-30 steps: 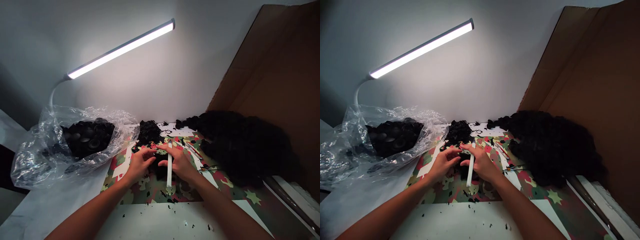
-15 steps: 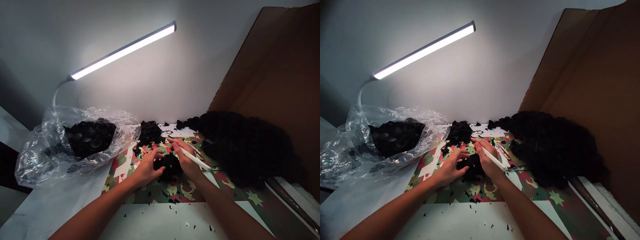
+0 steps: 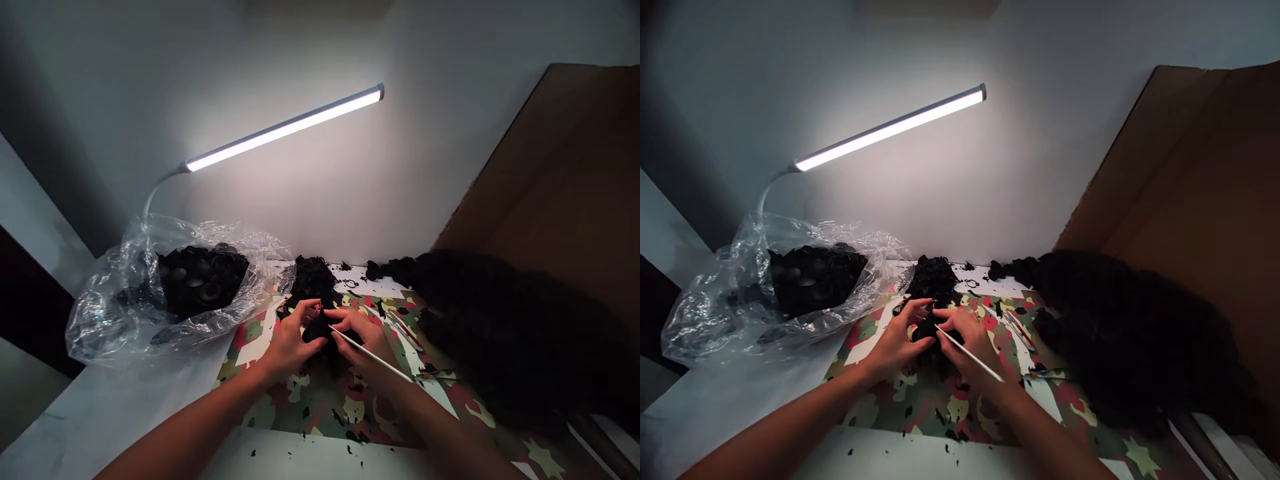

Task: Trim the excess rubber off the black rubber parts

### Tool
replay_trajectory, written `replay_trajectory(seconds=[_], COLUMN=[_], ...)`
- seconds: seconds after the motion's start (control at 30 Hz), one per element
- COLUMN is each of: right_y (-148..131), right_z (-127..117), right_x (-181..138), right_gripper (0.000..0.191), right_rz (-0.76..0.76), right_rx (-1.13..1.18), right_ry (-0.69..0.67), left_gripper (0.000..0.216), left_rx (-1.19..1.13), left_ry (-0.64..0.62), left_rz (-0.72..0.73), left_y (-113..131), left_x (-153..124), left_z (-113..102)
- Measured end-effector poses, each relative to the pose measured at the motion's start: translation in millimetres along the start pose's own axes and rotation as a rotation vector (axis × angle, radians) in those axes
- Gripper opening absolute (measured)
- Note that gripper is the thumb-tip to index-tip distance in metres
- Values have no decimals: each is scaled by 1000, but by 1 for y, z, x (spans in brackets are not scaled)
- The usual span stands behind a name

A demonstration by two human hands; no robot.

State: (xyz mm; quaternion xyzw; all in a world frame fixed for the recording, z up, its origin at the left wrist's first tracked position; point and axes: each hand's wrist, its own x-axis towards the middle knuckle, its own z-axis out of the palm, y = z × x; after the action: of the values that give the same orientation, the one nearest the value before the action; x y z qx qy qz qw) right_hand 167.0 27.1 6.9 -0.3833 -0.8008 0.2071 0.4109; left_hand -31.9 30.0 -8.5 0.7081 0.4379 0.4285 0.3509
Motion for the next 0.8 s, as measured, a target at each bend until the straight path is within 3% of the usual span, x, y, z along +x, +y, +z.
replay_trajectory(seconds=[0.2, 0.6, 0.8], right_y=[7, -9, -20], right_z=[1, 5, 9], right_x=[-8, -9, -8], right_gripper=[7, 16, 19], right_rz=[-68, -138, 25], right_rx=[-29, -105, -256], right_ry=[6, -26, 103], left_gripper=[68, 78, 80], left_rx=[72, 248, 133], left_ry=[-23, 3, 93], left_rz=[40, 107, 234], left_y=[4, 0, -2], left_x=[-3, -8, -10], left_z=[2, 5, 9])
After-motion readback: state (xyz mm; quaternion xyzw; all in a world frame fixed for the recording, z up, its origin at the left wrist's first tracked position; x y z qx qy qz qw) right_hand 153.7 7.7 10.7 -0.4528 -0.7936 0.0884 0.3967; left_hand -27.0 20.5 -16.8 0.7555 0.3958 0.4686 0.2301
